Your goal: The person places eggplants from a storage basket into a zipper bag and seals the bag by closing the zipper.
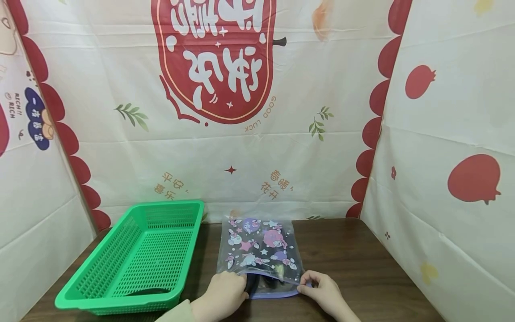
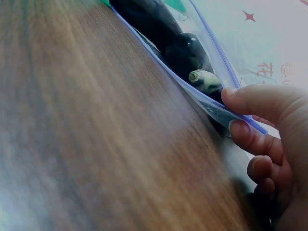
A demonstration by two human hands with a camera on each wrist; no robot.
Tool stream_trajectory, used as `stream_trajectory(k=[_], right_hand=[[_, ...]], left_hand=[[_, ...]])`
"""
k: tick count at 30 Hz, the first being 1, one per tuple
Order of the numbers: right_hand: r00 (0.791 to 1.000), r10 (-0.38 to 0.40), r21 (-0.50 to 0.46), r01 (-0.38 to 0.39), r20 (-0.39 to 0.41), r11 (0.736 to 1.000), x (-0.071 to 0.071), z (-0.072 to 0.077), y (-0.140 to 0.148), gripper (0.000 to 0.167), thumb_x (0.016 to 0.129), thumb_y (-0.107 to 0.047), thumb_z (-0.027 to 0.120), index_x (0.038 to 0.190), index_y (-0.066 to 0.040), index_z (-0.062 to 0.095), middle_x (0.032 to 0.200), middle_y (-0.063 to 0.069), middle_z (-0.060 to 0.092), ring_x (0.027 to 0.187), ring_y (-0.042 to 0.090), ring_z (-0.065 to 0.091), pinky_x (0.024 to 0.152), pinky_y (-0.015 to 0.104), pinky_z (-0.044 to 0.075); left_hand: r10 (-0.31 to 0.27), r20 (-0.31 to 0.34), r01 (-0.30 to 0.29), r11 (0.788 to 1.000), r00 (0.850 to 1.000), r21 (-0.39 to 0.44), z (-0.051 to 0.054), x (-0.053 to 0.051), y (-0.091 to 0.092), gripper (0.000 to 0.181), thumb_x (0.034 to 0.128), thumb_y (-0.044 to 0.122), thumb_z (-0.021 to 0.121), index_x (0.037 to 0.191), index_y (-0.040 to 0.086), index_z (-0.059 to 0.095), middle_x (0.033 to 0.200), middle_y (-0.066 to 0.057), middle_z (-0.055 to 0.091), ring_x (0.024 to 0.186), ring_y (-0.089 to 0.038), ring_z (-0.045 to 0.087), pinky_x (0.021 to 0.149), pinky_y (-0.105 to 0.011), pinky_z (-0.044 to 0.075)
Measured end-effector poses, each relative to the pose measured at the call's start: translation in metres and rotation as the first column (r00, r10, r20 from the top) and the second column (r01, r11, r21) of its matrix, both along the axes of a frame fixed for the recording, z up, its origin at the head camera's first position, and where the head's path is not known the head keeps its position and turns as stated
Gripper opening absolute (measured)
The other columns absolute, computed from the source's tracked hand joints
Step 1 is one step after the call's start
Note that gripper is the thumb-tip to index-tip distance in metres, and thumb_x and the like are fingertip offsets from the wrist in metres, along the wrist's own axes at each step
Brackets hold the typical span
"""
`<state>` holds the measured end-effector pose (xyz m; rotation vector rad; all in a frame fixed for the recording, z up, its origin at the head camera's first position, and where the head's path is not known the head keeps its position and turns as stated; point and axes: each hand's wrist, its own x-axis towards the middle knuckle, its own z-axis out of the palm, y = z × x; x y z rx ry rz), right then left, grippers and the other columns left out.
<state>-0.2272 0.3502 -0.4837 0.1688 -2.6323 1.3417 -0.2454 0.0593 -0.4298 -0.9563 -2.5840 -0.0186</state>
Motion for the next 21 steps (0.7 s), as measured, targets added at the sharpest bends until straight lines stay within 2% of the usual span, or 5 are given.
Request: stream_trajectory(k=[5,9,13,21], right_hand=[[1.000,0.002,-0.001,-0.002,0.026,1.000,-0.002,0.003,0.001,0.016,0.081,-0.023,0.077,0.081,-0.015,0.063,0.065,-0.007,0.048,0.061,0.005,0.045,0.058,0.024,0.035],[0.999,0.009,-0.002,-0.009,0.036,1.000,-0.002,0.003,0.000,0.016,0.081,-0.024,0.076,0.081,-0.015,0.063,0.065,-0.006,0.048,0.061,0.005,0.044,0.058,0.024,0.035],[0.999,0.019,0.000,-0.019,0.028,1.000,-0.002,0.003,0.000,0.016,0.082,-0.023,0.076,0.081,-0.014,0.064,0.066,-0.006,0.049,0.062,0.005,0.044,0.058,0.024,0.035],[1.000,0.001,-0.001,-0.001,0.027,1.000,-0.002,0.002,0.000,0.016,0.081,-0.024,0.077,0.081,-0.015,0.064,0.065,-0.006,0.050,0.061,0.005,0.045,0.059,0.025,0.036]], left_hand=[[0.040,-0.069,-0.041,0.999,0.997,-0.014,-0.002,-0.005,0.006,0.031,0.0721,0.035,0.081,0.063,0.015,0.059,0.059,0.001,0.059,0.054,-0.019,0.058,0.040,-0.035,0.042],[0.098,-0.071,-0.101,0.994,0.993,-0.049,-0.003,-0.007,0.013,0.023,0.0735,0.029,0.079,0.067,0.015,0.062,0.062,-0.001,0.060,0.058,-0.018,0.059,0.038,-0.037,0.042],[0.139,-0.058,-0.144,0.984,0.989,-0.109,-0.001,-0.007,0.019,0.017,0.0720,0.023,0.077,0.066,0.015,0.063,0.064,-0.001,0.059,0.059,-0.019,0.060,0.038,-0.038,0.044],[0.239,0.030,-0.228,0.952,0.971,-0.206,0.006,-0.009,0.029,0.021,0.0702,0.029,0.078,0.069,0.012,0.065,0.077,-0.001,0.059,0.066,-0.021,0.061,0.047,-0.038,0.049]])
